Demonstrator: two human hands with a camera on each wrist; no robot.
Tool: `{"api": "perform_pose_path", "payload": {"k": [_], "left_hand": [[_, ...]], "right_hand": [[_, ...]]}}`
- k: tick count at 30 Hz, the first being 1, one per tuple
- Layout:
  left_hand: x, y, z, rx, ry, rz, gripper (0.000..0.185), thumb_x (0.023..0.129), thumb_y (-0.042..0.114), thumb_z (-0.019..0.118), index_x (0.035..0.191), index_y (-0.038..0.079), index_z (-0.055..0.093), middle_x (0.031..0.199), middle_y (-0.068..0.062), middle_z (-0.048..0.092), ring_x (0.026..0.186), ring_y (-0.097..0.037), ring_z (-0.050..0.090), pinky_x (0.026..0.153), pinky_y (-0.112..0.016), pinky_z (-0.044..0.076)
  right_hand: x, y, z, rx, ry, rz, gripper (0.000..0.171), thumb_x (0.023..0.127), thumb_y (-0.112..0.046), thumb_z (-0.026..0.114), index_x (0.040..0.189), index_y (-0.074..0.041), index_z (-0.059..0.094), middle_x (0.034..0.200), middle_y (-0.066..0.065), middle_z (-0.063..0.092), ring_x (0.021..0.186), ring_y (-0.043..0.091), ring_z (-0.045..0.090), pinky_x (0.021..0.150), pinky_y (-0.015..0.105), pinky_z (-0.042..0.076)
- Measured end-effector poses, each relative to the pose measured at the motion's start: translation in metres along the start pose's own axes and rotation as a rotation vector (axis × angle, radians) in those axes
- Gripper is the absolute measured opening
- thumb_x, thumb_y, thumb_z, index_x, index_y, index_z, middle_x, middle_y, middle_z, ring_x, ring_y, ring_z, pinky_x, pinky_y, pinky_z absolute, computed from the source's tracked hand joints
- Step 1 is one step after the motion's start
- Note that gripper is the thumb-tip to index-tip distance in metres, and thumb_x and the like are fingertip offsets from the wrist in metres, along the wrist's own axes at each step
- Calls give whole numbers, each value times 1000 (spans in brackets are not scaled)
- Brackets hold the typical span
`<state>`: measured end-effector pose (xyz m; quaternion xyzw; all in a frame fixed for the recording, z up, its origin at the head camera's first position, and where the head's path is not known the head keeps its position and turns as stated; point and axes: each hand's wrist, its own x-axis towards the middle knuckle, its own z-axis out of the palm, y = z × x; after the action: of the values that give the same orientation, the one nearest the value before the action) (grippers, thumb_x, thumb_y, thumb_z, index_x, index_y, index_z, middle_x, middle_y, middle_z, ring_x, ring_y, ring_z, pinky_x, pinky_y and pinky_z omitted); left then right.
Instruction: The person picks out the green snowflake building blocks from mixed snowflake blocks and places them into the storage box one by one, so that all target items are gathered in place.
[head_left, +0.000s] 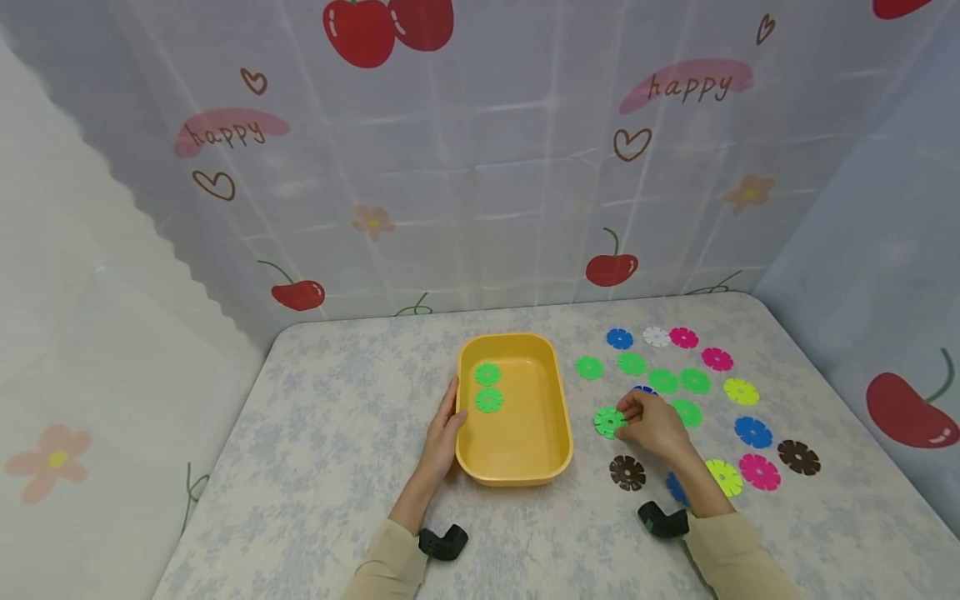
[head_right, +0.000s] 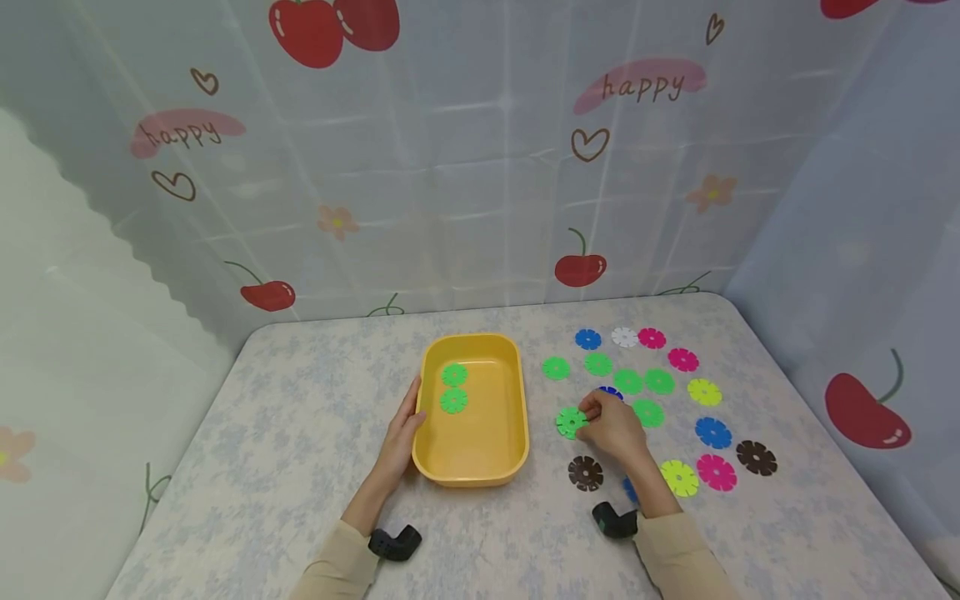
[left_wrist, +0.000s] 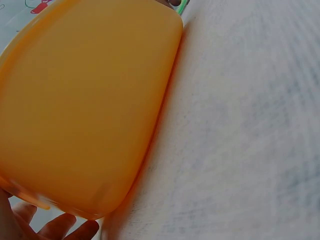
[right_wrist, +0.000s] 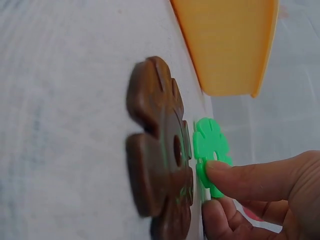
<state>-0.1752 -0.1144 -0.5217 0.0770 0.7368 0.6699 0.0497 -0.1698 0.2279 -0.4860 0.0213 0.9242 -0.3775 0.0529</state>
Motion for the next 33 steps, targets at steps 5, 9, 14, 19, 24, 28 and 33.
{"api": "perform_pose_path", "payload": {"k": [5,9,14,19,24,28,33], "left_hand": [[1,1,1,5,6,-13,57,106,16,34,159,25,13,165,6,9,153,-18,6,123,-47,10],[0,1,1,-1,6,-14,58,106,16,34,159,27,13,165,8,10,152,-16,7,123,-45,11],[0,1,0,-11,4,-4,58,106,16,34,159,26,14,165,8,10,152,-16,7,123,-46,11],[0,1,0,-12,-4,-9,57,107,16,34,159,25,13,165,8,9,152,-15,6,123,-45,10],[0,4,-2,-13,-26,-38,57,107,14,33,159,23,10,165,5,6,152,-17,4,123,-45,9],[-5,19,-3,-20,-48,-43,58,106,11,33,159,19,9,166,-1,4,153,-21,3,123,-46,10],[-11,33,-1,-17,-50,-28,58,106,10,32,159,15,10,166,-4,5,153,-22,4,123,-47,11]], "right_hand": [[0,-2,-4,10,7,-18,22,80,-5,73,100,0,64,93,15,65,83,26,61,66,33,48],[0,-3,-8,60,2,-2,23,83,-3,70,105,2,66,93,16,65,82,23,60,64,30,49],[3,-5,-13,122,2,13,28,88,-5,66,113,7,64,94,16,63,79,20,59,61,28,51],[7,-15,-19,183,-2,-5,31,91,-6,63,119,8,60,93,15,61,81,25,65,61,29,52],[14,-31,-20,199,21,-17,32,92,-7,63,122,5,61,92,13,63,84,32,70,62,31,52],[20,-44,-16,239,28,-24,32,93,-7,63,123,4,60,94,13,62,84,30,71,65,34,55],[24,-59,-7,279,0,-77,29,94,-5,62,121,6,60,90,13,60,85,34,71,65,32,57]]}}
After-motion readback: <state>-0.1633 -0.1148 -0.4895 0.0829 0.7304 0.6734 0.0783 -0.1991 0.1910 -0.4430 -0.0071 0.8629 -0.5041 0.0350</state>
